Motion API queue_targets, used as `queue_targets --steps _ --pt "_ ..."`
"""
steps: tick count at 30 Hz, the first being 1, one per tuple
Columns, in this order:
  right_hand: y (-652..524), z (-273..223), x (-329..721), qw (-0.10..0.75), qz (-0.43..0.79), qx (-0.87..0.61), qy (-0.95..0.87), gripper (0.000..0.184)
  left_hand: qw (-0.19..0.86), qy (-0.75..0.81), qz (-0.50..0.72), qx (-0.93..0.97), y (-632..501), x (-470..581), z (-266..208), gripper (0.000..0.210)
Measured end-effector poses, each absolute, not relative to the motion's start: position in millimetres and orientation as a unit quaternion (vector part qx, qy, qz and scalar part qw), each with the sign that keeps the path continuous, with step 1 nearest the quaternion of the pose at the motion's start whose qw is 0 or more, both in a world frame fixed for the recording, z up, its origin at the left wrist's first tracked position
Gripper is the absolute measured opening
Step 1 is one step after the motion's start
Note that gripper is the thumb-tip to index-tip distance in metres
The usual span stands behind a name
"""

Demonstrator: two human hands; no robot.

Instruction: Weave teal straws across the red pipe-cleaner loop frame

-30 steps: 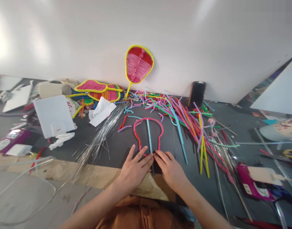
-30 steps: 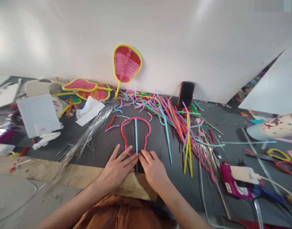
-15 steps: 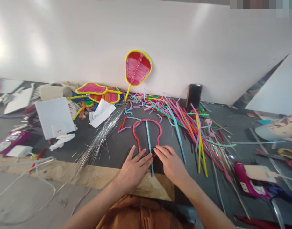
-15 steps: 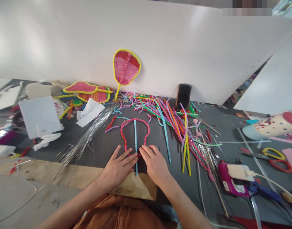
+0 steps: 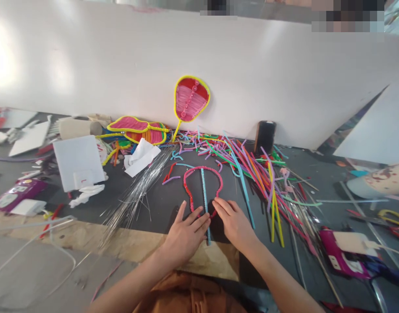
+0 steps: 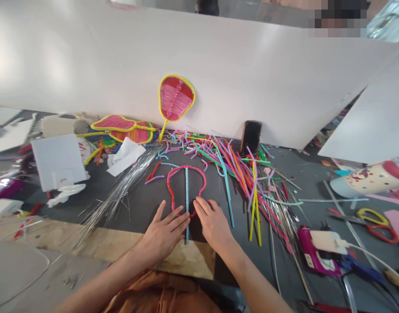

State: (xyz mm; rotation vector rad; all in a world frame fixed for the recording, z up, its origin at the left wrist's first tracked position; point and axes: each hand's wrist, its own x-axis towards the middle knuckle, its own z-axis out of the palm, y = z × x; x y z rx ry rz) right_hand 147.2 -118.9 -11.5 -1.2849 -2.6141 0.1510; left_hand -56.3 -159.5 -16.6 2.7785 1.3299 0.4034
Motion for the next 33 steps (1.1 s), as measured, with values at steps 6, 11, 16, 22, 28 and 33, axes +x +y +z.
queue_targets --steps 6,11,16,22,28,33 --pt "-110.6 -12.8 148.4 0.120 0.079 -0.421 -0.896 0.052 0.017 0.439 0.126 0.890 -160.8 -52.6 -16.4 0.036" --pt "-106.5 -11.8 167.3 0.252 0.232 -0.469 -0.814 0.045 0.042 0.438 0.154 0.885 -159.8 -54.9 -12.5 0.033" --pt "-104.9 -5.2 175.3 0.302 0.377 -0.571 -0.664 0.026 0.060 0.487 0.182 0.852 -145.4 -37.8 9.3 0.017" --pt "-89.9 10.3 167.5 0.293 0.436 -0.564 -0.637 0.020 0.019 0.532 0.148 0.833 -122.4 -9.3 21.0 0.015" --pt "-73.7 9.0 154.2 0.309 0.612 -0.512 -0.517 0.028 -0.008 0.557 0.212 0.803 -106.8 -11.4 26.0 0.017" --pt "-77.1 -5.7 141.4 0.395 0.710 -0.428 -0.396 0.033 0.010 0.521 0.241 0.819 -102.2 -9.0 27.2 0.015"
